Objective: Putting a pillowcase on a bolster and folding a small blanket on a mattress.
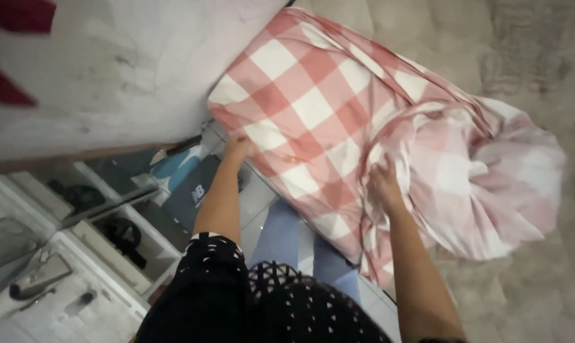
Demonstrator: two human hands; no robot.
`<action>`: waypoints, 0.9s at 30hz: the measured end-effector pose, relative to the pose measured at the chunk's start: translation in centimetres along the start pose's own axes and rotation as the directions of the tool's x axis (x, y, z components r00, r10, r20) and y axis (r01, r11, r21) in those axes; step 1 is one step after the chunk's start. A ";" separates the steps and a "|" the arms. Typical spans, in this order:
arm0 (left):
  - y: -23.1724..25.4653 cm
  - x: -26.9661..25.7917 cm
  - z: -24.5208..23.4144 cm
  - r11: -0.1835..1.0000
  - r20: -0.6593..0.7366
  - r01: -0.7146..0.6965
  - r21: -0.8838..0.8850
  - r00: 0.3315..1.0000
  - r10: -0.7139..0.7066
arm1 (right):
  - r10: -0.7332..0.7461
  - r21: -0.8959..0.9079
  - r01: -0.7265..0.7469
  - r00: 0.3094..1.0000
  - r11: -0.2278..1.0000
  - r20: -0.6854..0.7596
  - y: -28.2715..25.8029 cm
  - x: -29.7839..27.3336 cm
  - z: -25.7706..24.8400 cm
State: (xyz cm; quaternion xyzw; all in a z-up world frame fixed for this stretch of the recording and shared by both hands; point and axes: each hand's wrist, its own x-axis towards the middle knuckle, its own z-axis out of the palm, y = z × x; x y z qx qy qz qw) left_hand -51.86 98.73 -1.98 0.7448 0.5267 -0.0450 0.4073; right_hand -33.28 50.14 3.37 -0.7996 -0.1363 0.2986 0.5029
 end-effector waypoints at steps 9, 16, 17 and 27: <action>0.9 5.8 -1.8 0.807 -0.014 -0.126 0.576 0.986 0.163 | 0.547 0.458 -0.503 0.836 0.733 0.043 2.0 -1.1 4.9; -2.6 12.0 0.9 0.451 0.081 -0.202 0.869 0.959 0.273 | 0.505 0.501 -0.378 0.852 0.778 -0.141 5.9 1.4 6.3; -2.9 12.0 0.9 0.398 0.083 -0.192 0.897 0.958 0.276 | 0.503 0.498 -0.370 0.849 0.784 -0.160 5.3 1.4 6.7; -3.7 9.2 0.2 0.796 -0.201 -0.274 0.540 0.876 0.438 | 0.517 0.520 -0.402 0.851 0.753 -0.091 7.3 1.3 10.6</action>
